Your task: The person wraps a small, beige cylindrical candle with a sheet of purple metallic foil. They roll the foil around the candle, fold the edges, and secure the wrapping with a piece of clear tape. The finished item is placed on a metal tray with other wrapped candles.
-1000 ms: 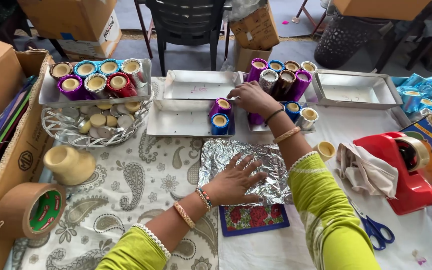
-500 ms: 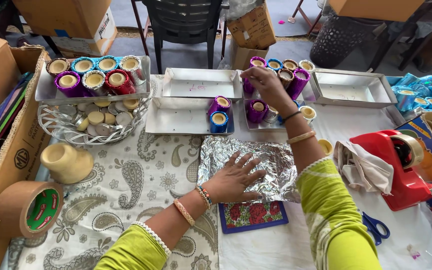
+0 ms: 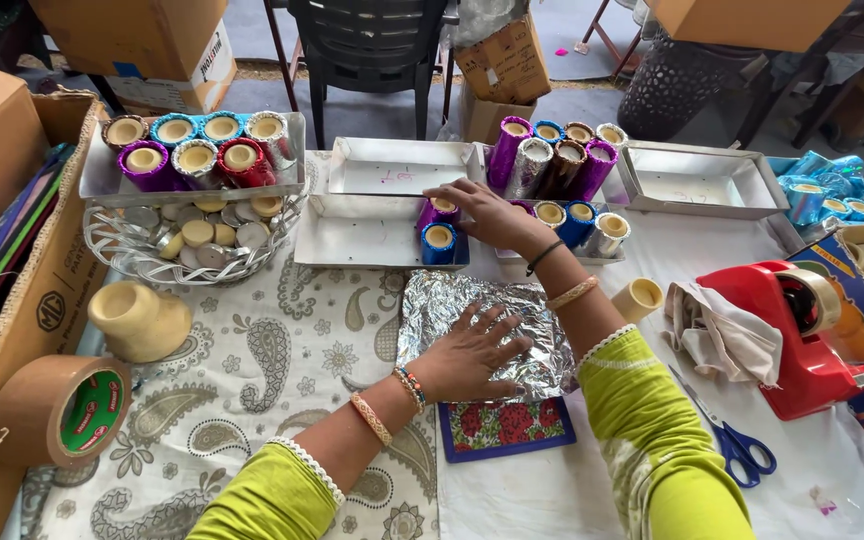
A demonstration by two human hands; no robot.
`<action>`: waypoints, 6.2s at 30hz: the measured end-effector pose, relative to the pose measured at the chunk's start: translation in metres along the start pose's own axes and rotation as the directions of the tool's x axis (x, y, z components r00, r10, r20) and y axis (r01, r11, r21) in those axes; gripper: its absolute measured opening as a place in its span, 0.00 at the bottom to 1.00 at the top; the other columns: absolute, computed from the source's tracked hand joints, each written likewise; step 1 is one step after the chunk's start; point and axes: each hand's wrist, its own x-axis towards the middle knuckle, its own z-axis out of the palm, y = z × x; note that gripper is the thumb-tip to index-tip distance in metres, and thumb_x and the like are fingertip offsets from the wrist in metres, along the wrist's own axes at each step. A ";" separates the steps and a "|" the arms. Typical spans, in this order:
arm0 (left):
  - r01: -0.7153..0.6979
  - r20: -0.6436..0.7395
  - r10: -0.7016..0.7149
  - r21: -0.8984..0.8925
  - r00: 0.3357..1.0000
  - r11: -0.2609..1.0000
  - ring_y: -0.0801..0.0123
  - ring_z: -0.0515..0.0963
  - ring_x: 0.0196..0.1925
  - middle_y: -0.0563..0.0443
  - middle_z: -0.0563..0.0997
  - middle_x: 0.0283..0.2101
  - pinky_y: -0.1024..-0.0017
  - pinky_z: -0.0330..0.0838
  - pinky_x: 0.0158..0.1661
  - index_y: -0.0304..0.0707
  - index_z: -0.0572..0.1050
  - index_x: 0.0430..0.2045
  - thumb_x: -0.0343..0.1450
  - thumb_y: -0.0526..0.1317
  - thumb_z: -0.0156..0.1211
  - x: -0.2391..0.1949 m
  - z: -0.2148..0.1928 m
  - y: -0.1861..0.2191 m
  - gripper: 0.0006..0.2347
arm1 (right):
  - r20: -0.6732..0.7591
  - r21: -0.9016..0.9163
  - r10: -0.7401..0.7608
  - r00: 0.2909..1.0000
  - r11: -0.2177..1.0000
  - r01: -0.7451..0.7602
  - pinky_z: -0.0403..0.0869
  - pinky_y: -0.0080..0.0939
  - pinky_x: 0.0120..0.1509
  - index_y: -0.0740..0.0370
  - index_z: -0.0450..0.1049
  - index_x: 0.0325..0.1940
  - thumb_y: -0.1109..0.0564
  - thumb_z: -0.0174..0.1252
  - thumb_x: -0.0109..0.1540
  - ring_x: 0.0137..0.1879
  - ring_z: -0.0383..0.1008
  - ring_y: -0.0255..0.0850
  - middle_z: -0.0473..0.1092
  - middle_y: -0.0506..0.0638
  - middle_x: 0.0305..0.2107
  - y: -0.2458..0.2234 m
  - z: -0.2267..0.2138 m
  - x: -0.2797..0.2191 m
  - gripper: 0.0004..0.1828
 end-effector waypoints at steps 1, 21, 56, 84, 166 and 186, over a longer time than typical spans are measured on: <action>0.001 -0.001 -0.001 0.003 1.000 1.000 0.46 0.52 0.75 0.39 0.59 0.71 0.42 0.37 0.71 0.49 0.61 0.66 0.71 0.63 0.50 0.001 -0.001 -0.001 0.31 | -0.001 -0.001 -0.003 1.000 1.000 0.003 0.64 0.49 0.75 0.46 0.61 0.72 0.67 0.61 0.57 0.69 0.62 0.51 0.63 0.50 0.62 0.007 0.002 0.003 0.40; -0.019 -0.034 0.021 0.035 0.999 0.999 0.45 0.52 0.75 0.41 0.59 0.72 0.42 0.37 0.71 0.50 0.62 0.67 0.70 0.66 0.47 0.001 0.011 -0.005 0.33 | -0.295 -0.077 0.277 0.915 0.947 -0.311 0.71 0.47 0.72 0.53 0.65 0.63 0.56 0.70 0.58 0.63 0.67 0.53 0.59 0.54 0.53 0.027 -0.027 0.054 0.32; 0.024 0.073 -0.027 0.043 0.997 0.999 0.45 0.48 0.76 0.41 0.56 0.73 0.41 0.36 0.71 0.50 0.59 0.69 0.71 0.67 0.44 0.006 0.010 -0.004 0.34 | 0.052 -0.113 0.070 0.996 0.992 -0.064 0.80 0.51 0.52 0.54 0.74 0.55 0.48 0.65 0.59 0.45 0.78 0.47 0.74 0.52 0.42 -0.038 -0.012 0.021 0.22; -0.050 -0.079 0.060 0.129 0.995 0.990 0.45 0.49 0.75 0.41 0.60 0.73 0.42 0.36 0.70 0.44 0.69 0.63 0.70 0.68 0.43 0.003 0.015 -0.007 0.34 | -0.487 -0.472 -0.121 0.865 0.870 -0.144 0.39 0.69 0.70 0.63 0.68 0.63 0.39 0.59 0.57 0.70 0.59 0.61 0.69 0.62 0.54 0.100 0.052 0.120 0.36; 0.104 -0.035 -0.105 -0.037 0.994 0.994 0.27 0.49 0.74 0.27 0.58 0.71 0.30 0.38 0.65 0.44 0.65 0.65 0.61 0.61 0.65 -0.003 -0.033 -0.036 0.38 | 0.023 -0.175 0.518 0.855 0.844 -0.507 0.73 0.55 0.59 0.49 0.61 0.68 0.45 0.66 0.60 0.58 0.71 0.56 0.69 0.59 0.53 -0.020 0.008 -0.178 0.35; 0.352 -0.089 -0.506 -0.616 0.858 0.705 0.72 0.75 0.31 0.57 0.73 0.27 0.71 0.73 0.35 0.46 0.69 0.58 0.65 0.30 0.65 -0.001 -0.046 -0.063 0.25 | -0.363 0.163 0.335 0.870 0.941 -0.295 0.80 0.39 0.50 0.59 0.67 0.65 0.59 0.70 0.57 0.47 0.77 0.41 0.73 0.52 0.41 -0.020 0.007 -0.179 0.33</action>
